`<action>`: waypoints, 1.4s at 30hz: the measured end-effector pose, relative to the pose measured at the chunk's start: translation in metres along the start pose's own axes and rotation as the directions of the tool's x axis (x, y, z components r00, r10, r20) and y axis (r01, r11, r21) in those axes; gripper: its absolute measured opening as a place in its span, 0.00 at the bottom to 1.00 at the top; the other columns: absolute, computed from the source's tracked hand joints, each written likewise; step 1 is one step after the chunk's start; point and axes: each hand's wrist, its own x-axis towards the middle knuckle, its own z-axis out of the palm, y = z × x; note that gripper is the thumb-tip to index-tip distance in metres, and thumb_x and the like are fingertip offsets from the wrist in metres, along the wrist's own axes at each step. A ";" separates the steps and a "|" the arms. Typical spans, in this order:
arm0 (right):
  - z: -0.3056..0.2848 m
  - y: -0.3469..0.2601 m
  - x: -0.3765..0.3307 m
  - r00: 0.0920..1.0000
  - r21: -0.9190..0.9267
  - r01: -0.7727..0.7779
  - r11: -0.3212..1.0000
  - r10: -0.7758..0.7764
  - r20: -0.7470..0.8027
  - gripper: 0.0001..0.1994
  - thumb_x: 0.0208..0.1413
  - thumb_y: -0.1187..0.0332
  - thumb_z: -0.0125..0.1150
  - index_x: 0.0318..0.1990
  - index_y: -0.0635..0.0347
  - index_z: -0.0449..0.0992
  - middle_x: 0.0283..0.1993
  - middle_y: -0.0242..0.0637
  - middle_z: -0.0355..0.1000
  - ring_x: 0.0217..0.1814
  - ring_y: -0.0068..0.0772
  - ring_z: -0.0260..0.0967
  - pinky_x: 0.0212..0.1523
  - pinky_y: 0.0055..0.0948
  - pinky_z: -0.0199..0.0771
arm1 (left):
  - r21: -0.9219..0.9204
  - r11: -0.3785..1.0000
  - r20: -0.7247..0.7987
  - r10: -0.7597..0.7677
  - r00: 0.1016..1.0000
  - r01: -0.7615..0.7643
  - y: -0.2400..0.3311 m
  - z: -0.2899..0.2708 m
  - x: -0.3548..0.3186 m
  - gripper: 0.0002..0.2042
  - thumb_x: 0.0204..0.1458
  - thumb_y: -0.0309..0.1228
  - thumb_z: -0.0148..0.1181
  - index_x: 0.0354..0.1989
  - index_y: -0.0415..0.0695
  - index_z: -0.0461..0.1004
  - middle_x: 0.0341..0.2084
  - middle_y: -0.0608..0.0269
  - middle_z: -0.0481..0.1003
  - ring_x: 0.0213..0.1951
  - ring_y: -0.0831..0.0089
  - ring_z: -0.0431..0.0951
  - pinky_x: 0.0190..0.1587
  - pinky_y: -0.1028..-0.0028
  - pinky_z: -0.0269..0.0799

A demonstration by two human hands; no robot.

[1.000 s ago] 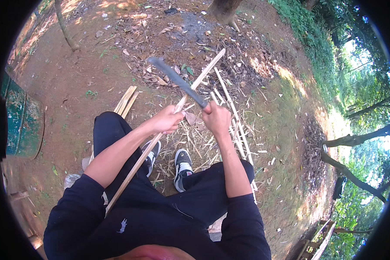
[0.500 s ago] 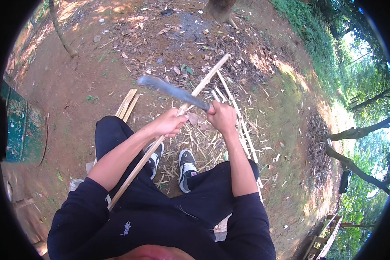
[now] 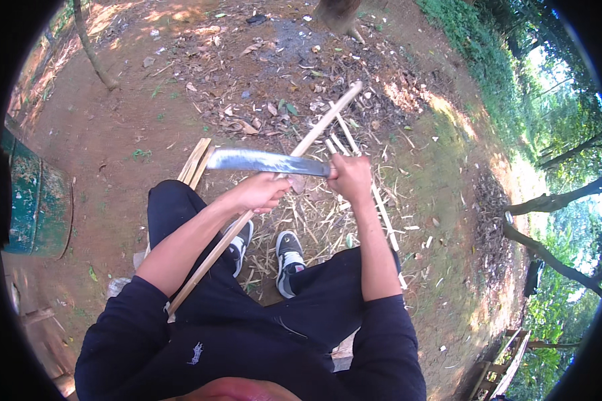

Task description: The person shaves a piece of bamboo using a large knife by hand, removing thin strips from the surface while sitting on the ground.

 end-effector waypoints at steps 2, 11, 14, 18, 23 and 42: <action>-0.003 0.021 -0.004 0.998 0.074 -0.032 0.997 0.037 -0.057 0.04 0.39 0.74 0.59 0.19 0.54 0.70 0.16 0.40 0.69 0.18 0.45 0.70 0.22 0.42 0.71 | 0.111 0.994 0.001 0.010 1.000 -0.010 -0.001 0.007 -0.004 0.12 0.66 0.35 0.46 0.29 0.46 0.60 0.15 0.78 0.54 0.11 0.87 0.51 0.11 0.79 0.46; -0.009 0.005 -0.002 0.917 -0.096 -0.379 0.920 0.388 0.096 0.07 0.47 0.67 0.59 0.23 0.57 0.72 0.19 0.43 0.74 0.21 0.47 0.74 0.26 0.48 0.75 | 0.003 1.000 -0.007 0.011 1.000 -0.011 0.003 0.000 -0.006 0.11 0.65 0.32 0.44 0.29 0.46 0.58 0.14 0.78 0.53 0.09 0.87 0.50 0.09 0.79 0.46; -0.008 0.021 -0.006 0.998 -0.004 0.006 1.000 -0.006 0.059 0.06 0.44 0.70 0.60 0.21 0.56 0.69 0.16 0.41 0.70 0.18 0.46 0.71 0.25 0.46 0.72 | -0.012 1.000 0.093 -0.015 0.996 0.016 0.009 0.004 -0.010 0.12 0.66 0.32 0.44 0.28 0.47 0.57 0.14 0.79 0.53 0.09 0.88 0.50 0.10 0.79 0.47; -0.001 0.075 -0.027 0.855 0.069 -0.511 0.857 0.515 -0.060 0.10 0.48 0.65 0.61 0.23 0.63 0.73 0.19 0.47 0.71 0.24 0.56 0.72 0.30 0.49 0.72 | 0.000 1.000 0.127 -0.020 0.992 0.020 0.014 0.021 -0.020 0.12 0.66 0.32 0.44 0.28 0.47 0.57 0.14 0.79 0.52 0.10 0.88 0.51 0.10 0.80 0.47; -0.003 0.065 -0.011 0.549 -0.124 -0.831 0.542 0.835 -0.028 0.14 0.53 0.62 0.55 0.28 0.67 0.78 0.23 0.58 0.74 0.31 0.62 0.76 0.40 0.53 0.75 | -0.010 0.999 0.067 -0.047 0.997 0.048 0.000 0.015 -0.008 0.11 0.66 0.33 0.44 0.30 0.47 0.57 0.14 0.79 0.52 0.10 0.89 0.51 0.09 0.80 0.47; 0.018 0.114 -0.039 0.109 0.754 -0.467 -0.463 0.816 0.568 0.06 0.54 0.74 0.53 0.26 0.53 0.65 0.16 0.22 0.53 0.13 0.19 0.48 0.16 0.25 0.58 | -0.107 0.990 0.019 0.097 0.995 -0.095 0.023 0.007 -0.022 0.17 0.66 0.37 0.48 0.54 0.46 0.50 0.23 0.70 0.62 0.10 0.88 0.55 0.09 0.82 0.51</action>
